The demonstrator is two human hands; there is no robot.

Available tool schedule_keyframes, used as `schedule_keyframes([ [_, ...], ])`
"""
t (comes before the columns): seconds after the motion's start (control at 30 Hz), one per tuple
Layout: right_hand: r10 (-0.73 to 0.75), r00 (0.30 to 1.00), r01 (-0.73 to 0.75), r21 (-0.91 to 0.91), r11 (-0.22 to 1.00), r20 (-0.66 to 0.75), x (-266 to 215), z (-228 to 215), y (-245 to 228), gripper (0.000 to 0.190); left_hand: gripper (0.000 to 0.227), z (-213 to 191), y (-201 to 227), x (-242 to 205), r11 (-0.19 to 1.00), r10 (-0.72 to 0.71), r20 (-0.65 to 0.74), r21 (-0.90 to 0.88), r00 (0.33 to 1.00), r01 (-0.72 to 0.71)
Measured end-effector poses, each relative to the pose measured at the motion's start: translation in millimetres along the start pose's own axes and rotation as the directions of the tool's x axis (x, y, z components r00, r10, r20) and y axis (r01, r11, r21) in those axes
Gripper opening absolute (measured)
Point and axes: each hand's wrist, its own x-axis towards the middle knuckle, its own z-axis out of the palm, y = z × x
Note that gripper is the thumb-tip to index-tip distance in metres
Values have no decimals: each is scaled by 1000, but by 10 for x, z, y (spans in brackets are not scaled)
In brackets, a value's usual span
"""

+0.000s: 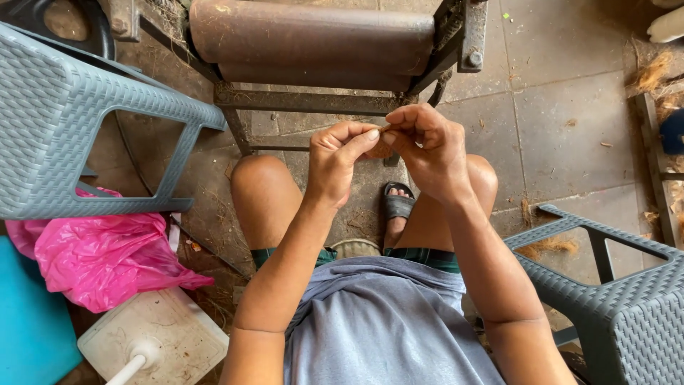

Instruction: The person cuts small pieces of brown fibrous material into shapes using red-handled scissors, then folds and presses them. They move to a manual roller press and flatten the folded pieces by turning a crank.

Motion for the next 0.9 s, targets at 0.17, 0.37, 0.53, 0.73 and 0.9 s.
schedule_keyframes([
  [0.17,71,997,-71,2,997,-10,39,-8,-25,18,16,59,9,-52,996,-47,-1,-80,999,47],
  [0.37,99,994,-98,32,995,-42,67,-6,121,13,23,71,-73,-62,995,43,31,-89,999,-41],
  [0.53,135,990,-134,53,990,-27,73,-3,173,10,20,32,-209,5,996,61,-6,-66,998,-61],
  [0.73,135,991,-135,-11,991,-10,71,-46,171,8,19,-28,-217,95,988,21,-11,-150,1000,-22],
  [0.9,145,989,-144,31,989,-18,61,-5,150,9,13,-30,-172,127,994,-16,3,-104,1000,16],
])
